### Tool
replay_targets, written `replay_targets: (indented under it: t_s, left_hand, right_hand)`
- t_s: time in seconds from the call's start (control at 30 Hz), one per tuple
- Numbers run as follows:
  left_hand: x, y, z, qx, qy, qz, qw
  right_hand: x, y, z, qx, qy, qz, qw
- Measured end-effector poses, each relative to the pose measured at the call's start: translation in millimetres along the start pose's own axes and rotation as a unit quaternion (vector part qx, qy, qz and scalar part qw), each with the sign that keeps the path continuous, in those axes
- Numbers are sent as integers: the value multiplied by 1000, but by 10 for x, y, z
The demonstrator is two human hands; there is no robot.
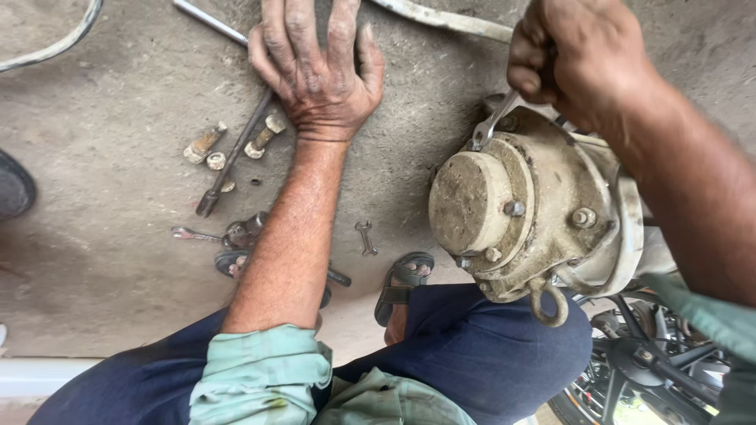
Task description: The person is repairing a motor by tightening bolts with a wrench. They are sitting on the ground and using various tools to work on the motor.
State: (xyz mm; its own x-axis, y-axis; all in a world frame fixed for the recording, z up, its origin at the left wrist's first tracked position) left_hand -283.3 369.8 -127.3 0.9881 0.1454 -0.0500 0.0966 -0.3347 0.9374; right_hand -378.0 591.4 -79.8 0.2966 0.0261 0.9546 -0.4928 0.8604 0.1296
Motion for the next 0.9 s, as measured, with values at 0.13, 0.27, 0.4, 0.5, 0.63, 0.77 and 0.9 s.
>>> replay_targets:
  t_s: [0.13, 0.27, 0.4, 0.5, 0.63, 0.77, 0.9]
  left_hand:
    - [10, -93, 35, 0, 5, 13, 1000]
    - [57, -137, 64, -11, 11, 24, 1000]
    - [56, -60, 22, -8, -3, -5, 1000]
    - [32, -147, 58, -13, 22, 44, 999]
    - [-4, -18, 8, -13, -1, -16, 1000]
    - [9, -21, 3, -6, -1, 1, 1000]
    - [10, -57, 24, -13, 10, 27, 999]
  right_hand:
    - [-226, -197, 63, -10, -19, 27, 999]
    - [-173, -180, 79, 119, 105, 107, 982]
    - [-11, -184, 125, -17, 220, 222, 950]
    - [-43, -126, 23, -44, 206, 209, 955]
    - [-235, -63, -153, -91, 132, 161, 974]
    - [-257, -86, -155, -110, 142, 201, 963]
    - [-262, -73, -190, -96, 141, 197, 966]
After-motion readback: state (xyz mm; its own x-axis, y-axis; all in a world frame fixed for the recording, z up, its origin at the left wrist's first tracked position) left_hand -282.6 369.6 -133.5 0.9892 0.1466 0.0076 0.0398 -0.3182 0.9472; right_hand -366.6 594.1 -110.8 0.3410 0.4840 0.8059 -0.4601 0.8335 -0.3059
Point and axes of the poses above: each hand's wrist, its own x-axis away from the middle knuckle, its own y-axis out of the back of the hand, z = x × y, the point moved 10 cm from there along -x, towards the middle knuckle, and after that the axes turned 1 degree about -y, right-handed, at the moved point
